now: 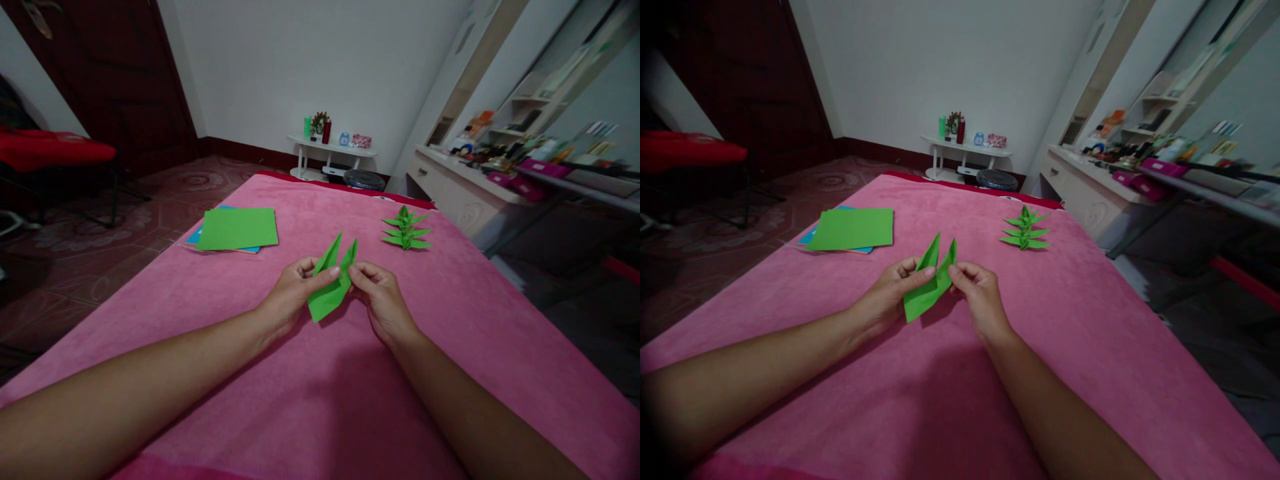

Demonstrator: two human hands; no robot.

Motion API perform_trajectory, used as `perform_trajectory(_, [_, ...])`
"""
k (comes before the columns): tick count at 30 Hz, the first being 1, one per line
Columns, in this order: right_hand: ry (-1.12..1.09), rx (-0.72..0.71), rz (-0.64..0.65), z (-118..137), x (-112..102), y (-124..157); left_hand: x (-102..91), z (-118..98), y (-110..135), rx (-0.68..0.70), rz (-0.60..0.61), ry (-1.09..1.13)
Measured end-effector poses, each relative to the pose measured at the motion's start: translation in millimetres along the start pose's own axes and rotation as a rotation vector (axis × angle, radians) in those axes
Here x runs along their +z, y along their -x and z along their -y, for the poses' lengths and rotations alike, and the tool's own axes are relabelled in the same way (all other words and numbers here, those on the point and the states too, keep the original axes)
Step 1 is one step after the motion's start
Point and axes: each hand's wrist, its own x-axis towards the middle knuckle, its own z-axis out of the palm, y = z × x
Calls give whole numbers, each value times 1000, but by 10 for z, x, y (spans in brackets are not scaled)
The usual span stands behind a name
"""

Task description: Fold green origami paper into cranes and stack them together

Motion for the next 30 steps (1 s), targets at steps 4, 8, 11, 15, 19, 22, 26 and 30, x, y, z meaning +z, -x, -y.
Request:
perform_trajectory(4, [6,1,9,-3,10,4,-6,12,-4,-10,-36,23])
perform_trajectory(8, [38,6,41,-12,32,22,-23,40,-10,-10,-83,-32])
perform_trajectory(11, [33,31,67,-31,53,36,-38,59,-20,-2,-131,-70])
perform_trajectory(15, [6,83,74,-67,93,52,-34,40,-14,79,-187,-191])
perform_trajectory(19, [-44,110,65,-85,127,63,-4,1,13,145,-234,-292])
perform_trajectory(22, [-68,119,56,-86,132,68,5,-3,19,143,-235,-312])
perform_trajectory(26, [-76,131,45,-87,140,75,-9,11,5,148,-233,-345])
perform_trajectory(30, [-65,133,54,-93,175,90,-40,30,-15,202,-232,-415])
